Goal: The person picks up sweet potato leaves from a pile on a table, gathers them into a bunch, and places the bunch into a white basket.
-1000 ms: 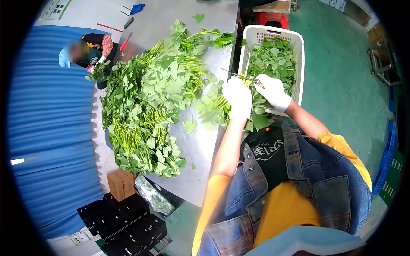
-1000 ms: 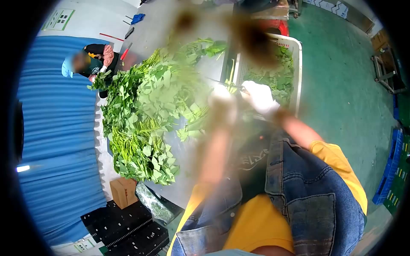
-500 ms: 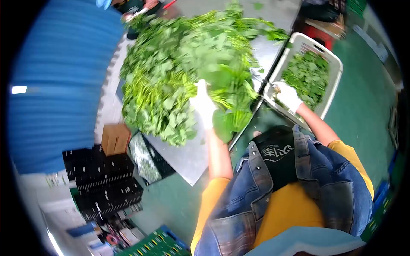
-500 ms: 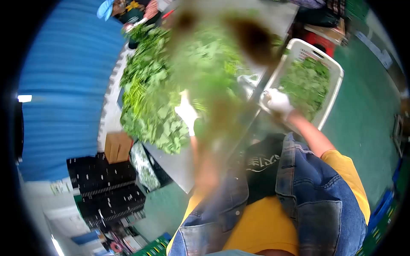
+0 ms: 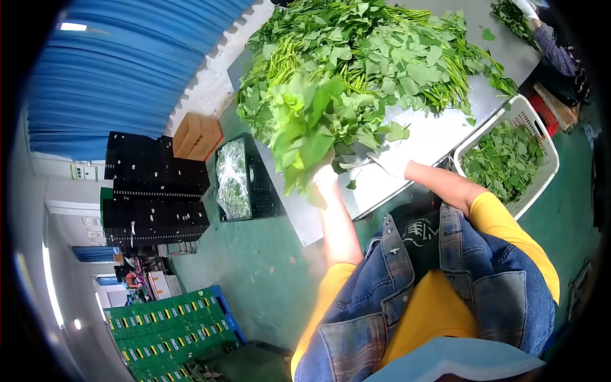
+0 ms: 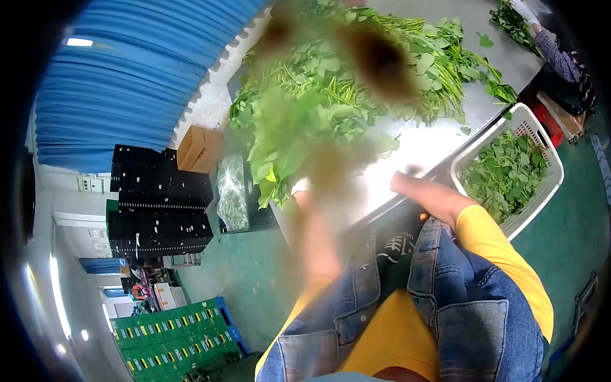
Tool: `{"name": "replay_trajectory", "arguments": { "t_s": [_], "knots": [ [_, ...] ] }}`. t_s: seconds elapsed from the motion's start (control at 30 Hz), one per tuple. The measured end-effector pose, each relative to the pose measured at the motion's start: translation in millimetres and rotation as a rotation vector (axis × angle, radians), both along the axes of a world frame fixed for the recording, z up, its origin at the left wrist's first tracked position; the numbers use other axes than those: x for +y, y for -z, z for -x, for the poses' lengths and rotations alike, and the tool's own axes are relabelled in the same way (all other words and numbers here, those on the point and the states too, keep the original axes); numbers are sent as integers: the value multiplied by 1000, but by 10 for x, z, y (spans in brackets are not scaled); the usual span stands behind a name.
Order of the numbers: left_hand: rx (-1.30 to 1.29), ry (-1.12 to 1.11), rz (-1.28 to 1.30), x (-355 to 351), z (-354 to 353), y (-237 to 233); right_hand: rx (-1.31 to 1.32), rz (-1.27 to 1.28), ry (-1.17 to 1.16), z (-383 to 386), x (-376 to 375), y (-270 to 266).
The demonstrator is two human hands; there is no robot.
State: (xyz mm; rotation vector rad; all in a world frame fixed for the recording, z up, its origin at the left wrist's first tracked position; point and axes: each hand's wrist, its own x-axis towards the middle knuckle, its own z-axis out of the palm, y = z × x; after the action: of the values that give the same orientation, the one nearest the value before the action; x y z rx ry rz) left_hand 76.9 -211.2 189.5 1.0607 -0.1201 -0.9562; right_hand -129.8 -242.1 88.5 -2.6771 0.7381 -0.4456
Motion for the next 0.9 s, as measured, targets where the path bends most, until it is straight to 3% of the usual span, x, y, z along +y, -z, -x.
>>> {"name": "replay_trajectory", "arguments": {
  "t_s": [0.13, 0.2, 0.23, 0.3, 0.37, 0.43, 0.47, 0.57, 0.63, 0.67, 0.7, 0.77, 0.8, 0.83, 0.87, 0.9],
  "knots": [
    [0, 35, 14, -117, -77, 93, -19, -11, 102, -42, -5, -53],
    [1, 62, 18, -187, -76, 128, 111, 10, 229, 61, 71, -371],
    [3, 72, 19, -216, -67, 161, 118, 5, 237, 118, 14, -282],
    [6, 94, 21, -283, -16, 212, -330, -217, 346, 305, -167, -204],
    [11, 117, 27, -363, 51, 227, -308, 149, 339, 626, -250, -582],
    [18, 134, 27, -431, 147, 244, -668, -73, 365, 750, -351, -1035],
    [21, 143, 27, -470, 203, 255, -864, -445, 525, 710, -379, -1287],
    [26, 163, 28, -582, 367, 267, -657, -638, 648, 755, -471, -1756],
    [29, 170, 33, -640, 446, 264, -392, -478, 617, 775, -531, -1952],
    [28, 171, 34, -667, 479, 259, -436, -213, 614, 749, -564, -1862],
    [23, 174, 33, -693, 502, 257, -440, -211, 617, 799, -592, -1798],
    [25, 174, 38, -740, 556, 260, -518, -202, 374, 943, -643, -1738],
    [24, 172, 42, -765, 573, 261, -669, -599, 258, 1055, -528, -1895],
    [23, 171, 43, -775, 588, 264, -1014, -442, 122, 1200, -388, -1852],
    [26, 165, 43, -790, 598, 274, -959, -974, 360, 1374, -315, -2049],
    [25, 161, 44, -801, 612, 278, -997, -938, 368, 1624, -269, -2112]
  ]
}}
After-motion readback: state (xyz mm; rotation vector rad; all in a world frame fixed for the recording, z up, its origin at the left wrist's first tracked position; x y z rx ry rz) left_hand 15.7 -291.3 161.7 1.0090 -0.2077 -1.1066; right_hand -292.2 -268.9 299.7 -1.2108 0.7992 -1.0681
